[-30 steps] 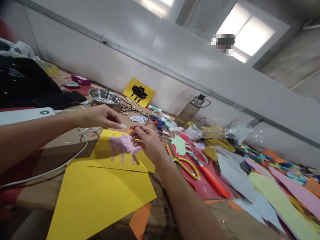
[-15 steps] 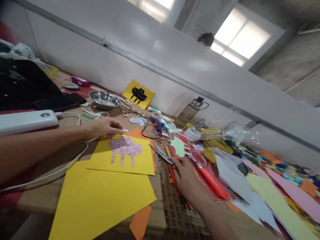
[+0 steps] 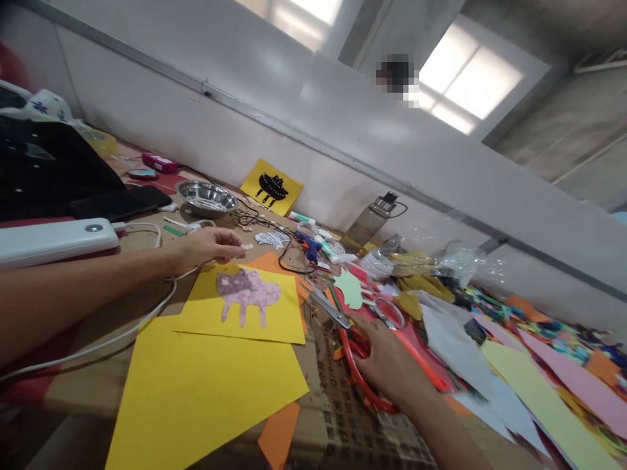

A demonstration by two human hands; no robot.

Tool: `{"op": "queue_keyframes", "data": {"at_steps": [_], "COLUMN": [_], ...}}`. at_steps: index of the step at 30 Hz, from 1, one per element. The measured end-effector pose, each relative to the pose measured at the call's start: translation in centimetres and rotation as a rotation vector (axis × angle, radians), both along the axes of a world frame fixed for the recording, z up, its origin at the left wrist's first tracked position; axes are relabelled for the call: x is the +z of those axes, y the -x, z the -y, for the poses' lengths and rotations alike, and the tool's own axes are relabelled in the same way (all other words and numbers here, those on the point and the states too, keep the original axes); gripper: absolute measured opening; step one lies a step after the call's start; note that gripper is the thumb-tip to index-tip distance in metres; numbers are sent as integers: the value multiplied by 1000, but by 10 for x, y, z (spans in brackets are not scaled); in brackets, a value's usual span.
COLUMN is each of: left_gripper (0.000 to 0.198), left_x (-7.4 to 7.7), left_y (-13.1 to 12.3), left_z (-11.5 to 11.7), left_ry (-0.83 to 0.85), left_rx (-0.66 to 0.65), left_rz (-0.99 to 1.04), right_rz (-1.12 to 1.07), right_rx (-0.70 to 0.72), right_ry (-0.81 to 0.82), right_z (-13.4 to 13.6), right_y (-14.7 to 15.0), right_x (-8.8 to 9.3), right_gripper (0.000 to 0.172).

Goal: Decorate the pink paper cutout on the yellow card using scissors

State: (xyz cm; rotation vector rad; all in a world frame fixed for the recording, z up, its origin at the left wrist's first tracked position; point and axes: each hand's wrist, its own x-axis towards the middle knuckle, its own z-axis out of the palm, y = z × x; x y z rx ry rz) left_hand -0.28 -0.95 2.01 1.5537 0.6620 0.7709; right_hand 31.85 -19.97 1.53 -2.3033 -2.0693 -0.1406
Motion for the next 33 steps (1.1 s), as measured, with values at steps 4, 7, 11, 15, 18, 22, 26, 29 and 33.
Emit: {"op": "queue_keyframes", "data": {"at_steps": [4,7,11,15,18,22,26,29,33], "left_gripper": [17,17,17,18,18,18,17,17,15], "left_x": [4,8,12,15,14,12,12,13,15], "left_y": [-2,-4,-5,-4,-4,-5,-5,-5,-5], "left_z": [3,5,8,10,11,9,11,13,16], "left_ry": [42,81,118,150,154,134,132,115,78], "left_rx": [21,6,-18,-12,-5,-15,-8,-7,0], "left_rz": [33,111,205,256,276,266,238,219,176], "right_rz": [-112,-279,-519,-711,-783,-826,-878,-899,-905], "right_rx": [57,152,246,228,218,218,266,296,316], "right_ry": [-134,-190,-151,-37,26,65,25,-14,-27], "right_z": [3,-6,-28,-49,-59,-63,-66,-68,-72], "right_y": [9,32,67,92,103,111,115,118,123], "right_x": [8,20,35,41,40,37,37,37,36], "right_gripper": [55,53,45,38,38,42,36,33,31]}}
